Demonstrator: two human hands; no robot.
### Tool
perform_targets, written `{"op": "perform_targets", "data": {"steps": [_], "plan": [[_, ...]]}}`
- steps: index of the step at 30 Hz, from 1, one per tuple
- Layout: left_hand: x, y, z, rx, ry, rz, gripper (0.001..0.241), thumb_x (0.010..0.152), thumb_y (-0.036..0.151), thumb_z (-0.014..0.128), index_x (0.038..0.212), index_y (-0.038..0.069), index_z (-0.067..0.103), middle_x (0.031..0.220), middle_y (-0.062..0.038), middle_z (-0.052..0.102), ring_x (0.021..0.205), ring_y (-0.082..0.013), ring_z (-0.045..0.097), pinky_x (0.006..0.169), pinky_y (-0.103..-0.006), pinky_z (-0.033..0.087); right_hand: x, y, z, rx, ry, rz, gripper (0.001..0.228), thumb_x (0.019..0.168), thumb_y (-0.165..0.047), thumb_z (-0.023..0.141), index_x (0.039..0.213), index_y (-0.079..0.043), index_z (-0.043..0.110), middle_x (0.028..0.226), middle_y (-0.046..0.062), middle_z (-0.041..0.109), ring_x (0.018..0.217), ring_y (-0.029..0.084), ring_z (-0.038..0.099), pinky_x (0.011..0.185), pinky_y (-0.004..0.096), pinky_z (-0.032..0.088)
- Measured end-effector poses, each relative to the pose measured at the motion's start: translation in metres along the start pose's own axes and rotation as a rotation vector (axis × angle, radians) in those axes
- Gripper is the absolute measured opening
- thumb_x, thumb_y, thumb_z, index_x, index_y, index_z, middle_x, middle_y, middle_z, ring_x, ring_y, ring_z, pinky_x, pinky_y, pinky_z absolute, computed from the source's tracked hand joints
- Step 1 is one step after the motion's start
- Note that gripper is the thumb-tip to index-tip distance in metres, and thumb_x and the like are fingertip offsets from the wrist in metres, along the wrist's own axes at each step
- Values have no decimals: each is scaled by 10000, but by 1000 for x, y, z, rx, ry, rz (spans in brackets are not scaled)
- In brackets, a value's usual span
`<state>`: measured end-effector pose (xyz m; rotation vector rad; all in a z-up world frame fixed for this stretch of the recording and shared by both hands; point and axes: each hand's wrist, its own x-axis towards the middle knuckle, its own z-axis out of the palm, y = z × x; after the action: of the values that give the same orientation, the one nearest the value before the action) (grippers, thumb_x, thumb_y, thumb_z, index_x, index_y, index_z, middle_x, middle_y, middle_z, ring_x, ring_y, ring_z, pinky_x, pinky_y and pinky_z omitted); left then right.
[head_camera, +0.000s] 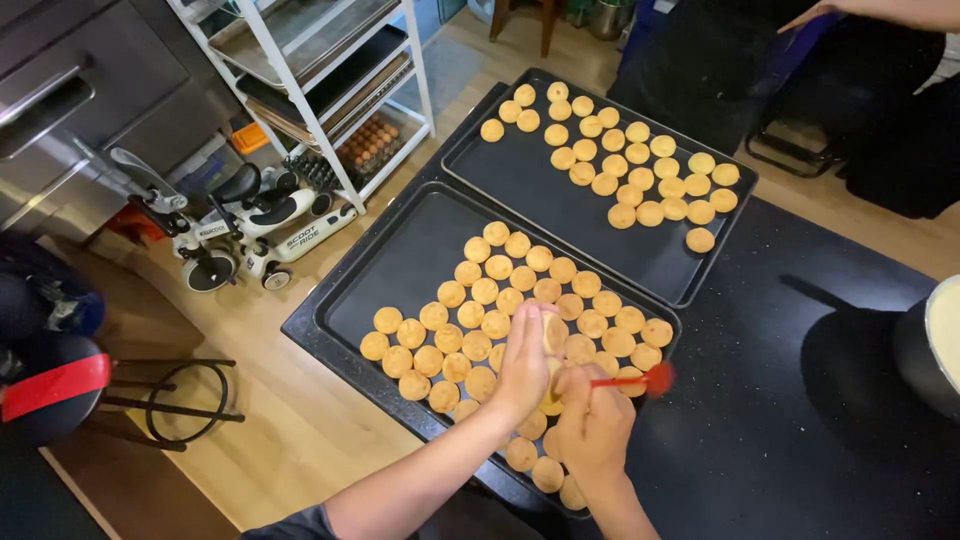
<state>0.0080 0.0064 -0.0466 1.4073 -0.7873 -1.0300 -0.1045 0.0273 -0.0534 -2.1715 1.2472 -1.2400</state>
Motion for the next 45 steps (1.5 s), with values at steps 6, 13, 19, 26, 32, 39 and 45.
{"op": "perform_targets", "data": {"steps": [6, 13, 19, 26, 32, 39, 45], "plan": [[24, 1, -18, -225, 153, -482, 742, 973, 553, 297, 1581, 128, 329, 1681, -38, 293, 1565, -175, 239, 1267, -347, 170, 1, 1, 22, 101, -18, -1, 273, 1015, -157, 481, 872, -74, 697, 868, 71, 719, 822, 241, 710, 751, 352, 539], [88, -19, -100, 287, 32, -138, 542, 1007, 545, 182, 1149, 150, 527, 1051, -3, 532, 1006, -157, 539, 917, -351, 442, 24, -26, 38, 263, 27, 76, 456, 1064, -154, 372, 650, -43, 528, 659, 70, 602, 684, 207, 637, 647, 338, 527], [170, -110, -201, 1014, -30, 136, 417, 1040, 423, 404, 1237, 68, 497, 1187, -167, 495, 1104, -437, 564, 883, -586, 486, 40, -25, 60, 244, -154, 157, 426, 1063, -182, 359, 780, -47, 648, 723, 63, 632, 702, 212, 611, 702, 357, 464], [149, -93, -218, 1025, -352, 64, 611, 1025, 500, 214, 1579, 268, 330, 1526, -79, 395, 1240, -338, 433, 1006, -520, 346, 49, -5, 92, 180, -100, 389, 449, 1035, -199, 427, 673, -61, 653, 688, 46, 716, 636, 158, 695, 575, 296, 517], [210, -90, -222, 892, -117, 336, 502, 1026, 432, 352, 1387, 111, 489, 1389, -146, 517, 1275, -348, 485, 1045, -496, 360, 49, 26, 112, 204, -8, 595, 445, 1055, -195, 436, 750, -22, 709, 740, 52, 729, 604, 125, 666, 548, 248, 524], [427, -80, -129, 1008, -98, 734, 671, 901, 182, 671, 1466, -28, 375, 1587, -264, 323, 1352, -472, 442, 1112, -512, 410, 86, 24, 111, 35, 166, 649, 544, 1091, -229, 373, 651, -72, 651, 554, 18, 581, 419, 91, 470, 448, 236, 368], [522, -111, -57, 1546, 147, 588, 722, 836, 384, 735, 1429, 77, 461, 1151, -118, 553, 1030, -317, 547, 744, -423, 526, 57, 44, 88, -306, 64, 806, 486, 917, -128, 388, 506, -198, 639, 557, -184, 672, 399, -12, 472, 471, 197, 348]]}}
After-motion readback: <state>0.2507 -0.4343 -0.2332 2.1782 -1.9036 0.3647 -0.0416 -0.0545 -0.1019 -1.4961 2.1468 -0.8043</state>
